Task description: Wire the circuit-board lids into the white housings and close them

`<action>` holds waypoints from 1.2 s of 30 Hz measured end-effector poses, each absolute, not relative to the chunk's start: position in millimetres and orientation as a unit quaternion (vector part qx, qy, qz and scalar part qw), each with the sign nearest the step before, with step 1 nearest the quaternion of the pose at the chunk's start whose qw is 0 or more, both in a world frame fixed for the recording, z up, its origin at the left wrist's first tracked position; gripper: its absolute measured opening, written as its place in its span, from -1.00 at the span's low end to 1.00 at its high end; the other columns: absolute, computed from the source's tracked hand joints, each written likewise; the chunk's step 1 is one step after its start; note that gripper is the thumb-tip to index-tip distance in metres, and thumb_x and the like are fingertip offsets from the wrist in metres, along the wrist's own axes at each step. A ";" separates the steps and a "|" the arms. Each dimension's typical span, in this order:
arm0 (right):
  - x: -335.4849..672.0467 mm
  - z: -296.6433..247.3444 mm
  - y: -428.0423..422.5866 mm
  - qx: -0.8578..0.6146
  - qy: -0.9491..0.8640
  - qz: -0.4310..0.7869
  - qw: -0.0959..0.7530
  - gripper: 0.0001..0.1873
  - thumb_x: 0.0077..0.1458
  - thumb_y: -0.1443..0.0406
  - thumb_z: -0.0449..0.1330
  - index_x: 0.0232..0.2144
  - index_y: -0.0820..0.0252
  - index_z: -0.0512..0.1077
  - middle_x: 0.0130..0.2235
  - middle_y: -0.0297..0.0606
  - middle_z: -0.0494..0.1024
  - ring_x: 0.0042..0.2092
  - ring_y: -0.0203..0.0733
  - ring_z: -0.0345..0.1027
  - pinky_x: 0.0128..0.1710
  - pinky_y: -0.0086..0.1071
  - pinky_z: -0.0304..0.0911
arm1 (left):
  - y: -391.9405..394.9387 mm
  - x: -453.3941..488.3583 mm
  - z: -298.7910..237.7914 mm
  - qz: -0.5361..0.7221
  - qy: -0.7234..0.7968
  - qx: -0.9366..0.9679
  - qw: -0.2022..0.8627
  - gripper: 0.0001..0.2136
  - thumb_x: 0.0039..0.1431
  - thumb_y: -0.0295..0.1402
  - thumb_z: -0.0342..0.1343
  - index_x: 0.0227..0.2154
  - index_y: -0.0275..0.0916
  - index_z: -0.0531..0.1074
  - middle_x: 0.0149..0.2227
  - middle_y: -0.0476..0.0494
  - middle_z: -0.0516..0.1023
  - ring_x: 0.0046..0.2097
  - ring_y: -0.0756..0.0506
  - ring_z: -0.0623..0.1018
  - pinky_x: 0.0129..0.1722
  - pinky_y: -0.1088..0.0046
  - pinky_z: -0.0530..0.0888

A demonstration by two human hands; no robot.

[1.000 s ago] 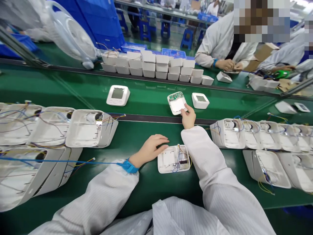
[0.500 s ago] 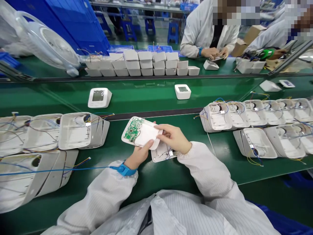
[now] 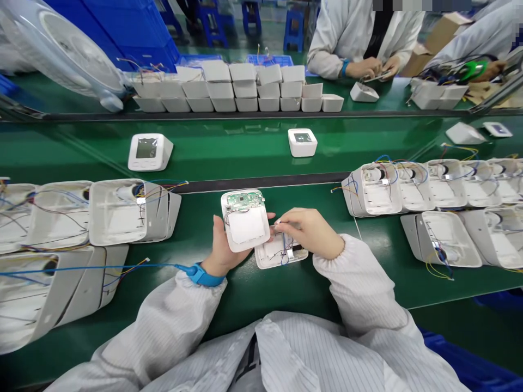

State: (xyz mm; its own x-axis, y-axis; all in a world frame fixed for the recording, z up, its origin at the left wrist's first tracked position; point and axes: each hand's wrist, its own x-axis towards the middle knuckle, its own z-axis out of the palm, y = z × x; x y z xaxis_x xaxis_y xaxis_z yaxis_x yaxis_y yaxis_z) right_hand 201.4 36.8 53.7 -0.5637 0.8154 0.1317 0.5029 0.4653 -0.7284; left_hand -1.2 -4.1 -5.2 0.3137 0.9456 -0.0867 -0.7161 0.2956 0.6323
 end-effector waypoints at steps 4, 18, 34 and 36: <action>192.4 55.8 26.3 -0.358 -0.810 0.381 0.266 -0.87 0.20 0.28 0.21 -0.32 0.15 0.57 -0.33 -0.30 0.60 -0.33 -0.29 0.46 -0.31 -0.43 0.34 | -4.4 -0.7 -5.5 0.551 0.228 0.246 0.764 -0.38 0.14 0.11 0.01 0.05 -0.31 0.44 0.08 -0.35 0.51 -0.02 -0.35 0.56 -0.02 0.07 0.50; 189.8 41.5 28.0 -0.431 -0.846 0.194 0.246 -0.85 0.27 0.29 0.12 -0.36 0.16 0.44 -0.34 -0.30 0.57 -0.31 -0.23 0.43 -0.29 -0.37 0.25 | -15.5 0.9 -11.5 0.552 0.274 0.323 0.718 -0.53 0.05 -0.31 0.25 0.06 -0.29 0.44 0.10 -0.32 0.50 0.09 -0.35 0.51 0.14 0.09 0.40; 183.6 23.9 27.1 -0.463 -0.826 0.123 0.296 -0.78 0.26 0.35 0.06 -0.28 0.15 0.53 -0.26 -0.21 0.63 -0.21 -0.13 0.51 -0.14 -0.27 0.37 | -20.4 0.5 -3.7 0.525 0.281 0.303 0.744 -0.41 -0.07 -0.26 0.32 0.07 -0.29 0.41 0.10 -0.34 0.49 0.11 -0.42 0.48 0.16 -0.05 0.36; 184.3 22.9 28.3 -0.448 -0.841 0.108 0.283 -0.78 0.26 0.35 0.08 -0.28 0.15 0.54 -0.25 -0.20 0.64 -0.19 -0.12 0.50 -0.14 -0.27 0.37 | -19.8 1.1 -5.8 0.525 0.289 0.307 0.739 -0.39 -0.06 -0.24 0.33 0.09 -0.31 0.40 0.06 -0.34 0.52 0.11 -0.41 0.48 0.15 -0.04 0.36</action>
State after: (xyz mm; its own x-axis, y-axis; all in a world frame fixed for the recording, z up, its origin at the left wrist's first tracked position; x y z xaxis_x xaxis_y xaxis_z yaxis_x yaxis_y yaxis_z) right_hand 184.3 28.3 22.9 -0.4376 0.8149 0.3800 0.6930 0.5749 -0.4350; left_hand 1.1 -19.8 -5.8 0.2812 0.9540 -0.1043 -0.5989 0.2594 0.7576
